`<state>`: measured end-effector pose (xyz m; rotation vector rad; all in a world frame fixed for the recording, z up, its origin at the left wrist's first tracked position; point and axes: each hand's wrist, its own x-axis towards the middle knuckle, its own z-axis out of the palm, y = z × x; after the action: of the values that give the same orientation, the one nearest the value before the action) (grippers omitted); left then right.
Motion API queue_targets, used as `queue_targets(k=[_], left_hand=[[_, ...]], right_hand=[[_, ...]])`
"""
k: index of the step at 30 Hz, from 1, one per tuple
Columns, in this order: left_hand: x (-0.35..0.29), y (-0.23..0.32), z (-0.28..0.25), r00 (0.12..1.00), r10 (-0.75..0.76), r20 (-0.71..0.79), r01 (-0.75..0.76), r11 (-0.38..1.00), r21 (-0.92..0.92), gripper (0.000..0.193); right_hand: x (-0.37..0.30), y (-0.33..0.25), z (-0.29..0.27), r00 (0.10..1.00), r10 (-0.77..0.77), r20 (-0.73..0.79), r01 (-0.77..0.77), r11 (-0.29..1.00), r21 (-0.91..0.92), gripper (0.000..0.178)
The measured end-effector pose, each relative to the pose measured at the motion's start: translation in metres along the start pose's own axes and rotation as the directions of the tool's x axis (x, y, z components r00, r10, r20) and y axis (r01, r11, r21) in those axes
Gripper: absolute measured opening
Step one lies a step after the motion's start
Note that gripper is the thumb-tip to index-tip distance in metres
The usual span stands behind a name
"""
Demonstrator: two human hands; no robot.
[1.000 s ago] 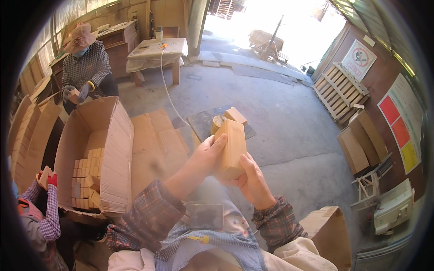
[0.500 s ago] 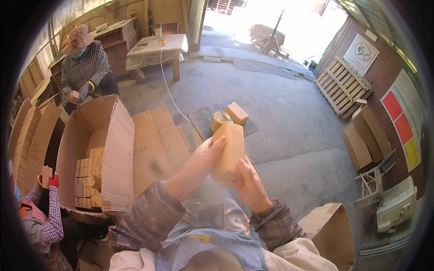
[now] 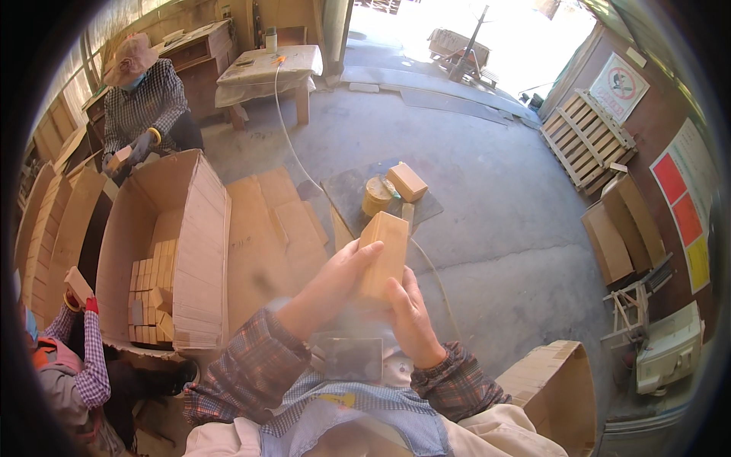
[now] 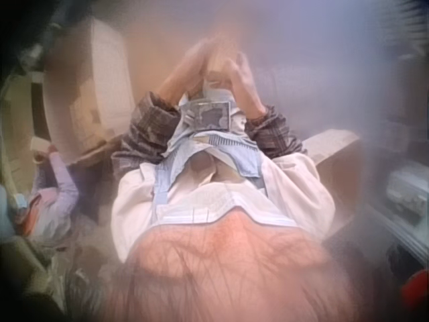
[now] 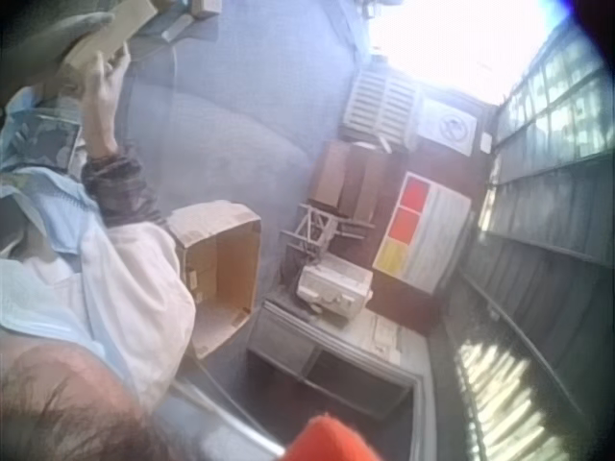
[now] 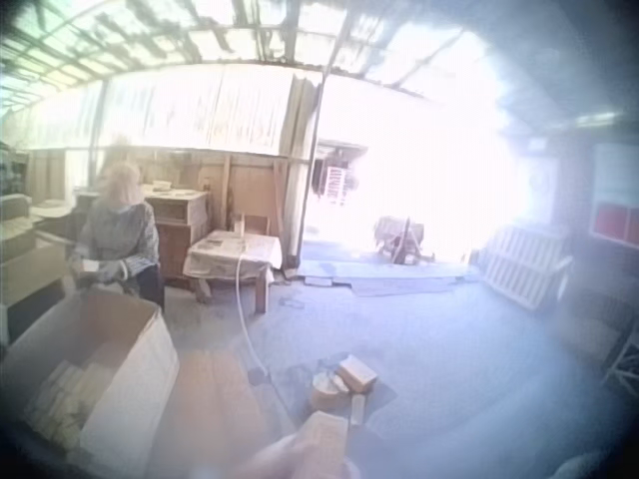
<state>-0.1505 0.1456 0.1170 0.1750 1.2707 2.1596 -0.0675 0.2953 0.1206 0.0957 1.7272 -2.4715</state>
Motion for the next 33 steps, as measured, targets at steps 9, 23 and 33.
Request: queue_targets(k=[9,23,33], left_hand=[[-0.007,-0.028,-0.053,0.97,-0.227,-0.091,0.22,0.972,-0.086,0.058],[-0.003,-0.051,-0.075,0.952,-0.304,-0.042,0.297,0.947,-0.122,0.062],[-0.005,-0.062,-0.069,0.936,-0.331,-0.118,0.325,0.943,-0.073,0.071]], right_hand=[[0.097,0.03,-0.08,0.947,-0.16,-0.279,0.037,0.915,-0.401,0.032],[0.337,0.06,-0.153,0.912,-0.386,-0.14,-0.117,0.082,-0.99,0.039],[0.303,0.049,-0.144,0.896,-0.379,-0.233,0.029,0.572,-0.82,0.029]])
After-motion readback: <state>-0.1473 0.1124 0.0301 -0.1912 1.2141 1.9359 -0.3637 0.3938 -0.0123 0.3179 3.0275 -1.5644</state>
